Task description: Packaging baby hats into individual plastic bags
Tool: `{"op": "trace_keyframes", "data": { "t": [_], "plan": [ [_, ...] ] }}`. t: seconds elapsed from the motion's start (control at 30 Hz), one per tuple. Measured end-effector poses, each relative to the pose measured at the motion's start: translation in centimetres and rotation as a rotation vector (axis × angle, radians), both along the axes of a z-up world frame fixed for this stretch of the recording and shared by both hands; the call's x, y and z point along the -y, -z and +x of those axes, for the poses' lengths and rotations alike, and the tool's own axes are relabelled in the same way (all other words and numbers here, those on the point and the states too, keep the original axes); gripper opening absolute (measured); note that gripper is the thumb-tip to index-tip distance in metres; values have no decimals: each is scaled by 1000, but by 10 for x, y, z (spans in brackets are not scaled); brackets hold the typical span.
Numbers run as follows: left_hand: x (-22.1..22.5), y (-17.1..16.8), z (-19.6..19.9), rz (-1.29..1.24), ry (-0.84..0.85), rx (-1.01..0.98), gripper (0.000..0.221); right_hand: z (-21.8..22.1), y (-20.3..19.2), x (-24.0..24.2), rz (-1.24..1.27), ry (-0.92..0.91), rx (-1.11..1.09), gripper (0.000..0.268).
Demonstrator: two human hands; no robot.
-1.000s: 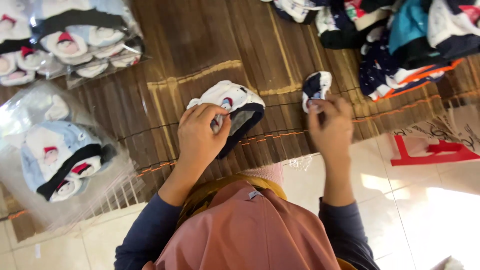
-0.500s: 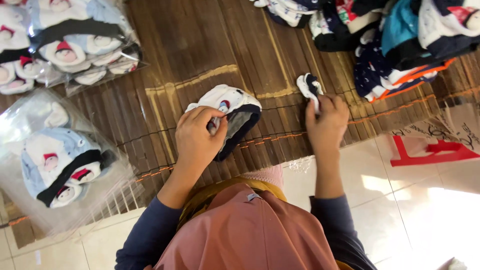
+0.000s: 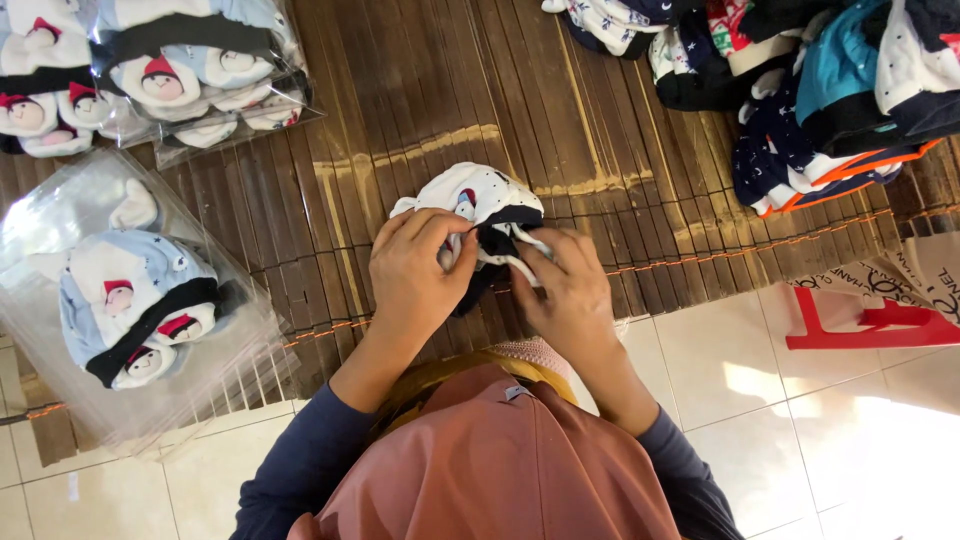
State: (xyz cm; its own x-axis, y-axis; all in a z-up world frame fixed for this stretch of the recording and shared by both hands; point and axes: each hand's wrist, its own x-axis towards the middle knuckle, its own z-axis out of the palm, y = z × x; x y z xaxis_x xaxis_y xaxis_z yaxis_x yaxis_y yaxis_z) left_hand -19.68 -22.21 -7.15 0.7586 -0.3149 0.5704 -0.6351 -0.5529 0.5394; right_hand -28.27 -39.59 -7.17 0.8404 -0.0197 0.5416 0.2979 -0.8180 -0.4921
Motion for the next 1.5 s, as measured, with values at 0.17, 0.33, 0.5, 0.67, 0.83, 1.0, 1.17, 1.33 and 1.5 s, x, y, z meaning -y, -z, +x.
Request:
{"op": "trace_keyframes", "data": {
  "t": [0.17, 0.33, 0.5, 0.67, 0.83, 1.0, 1.17, 1.33, 1.5],
  "plan": [
    [5, -4, -5, 67, -8, 69, 10, 14, 23, -8, -316, 191, 137, 19],
    [8, -6, -6, 92, -23, 147, 11, 18, 29, -7, -317, 175, 157, 18],
    [5, -13, -3, 47, -59, 172, 10, 17, 36, -12, -354, 143, 198, 20],
    [5, -20, -9, 92, -28, 220, 9, 24, 26, -10, -391, 249, 245, 18],
    [19, 1, -8, 180, -4, 249, 8, 30, 36, -1, -371, 239, 153, 27],
    [25, 1, -9, 210, 36, 150, 9, 21, 30, 16, -129, 164, 48, 37],
    [26, 9, -9, 297, 81, 162, 10, 22, 26, 30, -54, 162, 65, 28],
    [29, 14, -3, 308, 38, 178, 12, 24, 34, 35, -122, 95, 23, 29],
    [35, 15, 0, 315, 8, 210, 11, 20, 33, 29, -201, 47, 71, 15]
  ]
}}
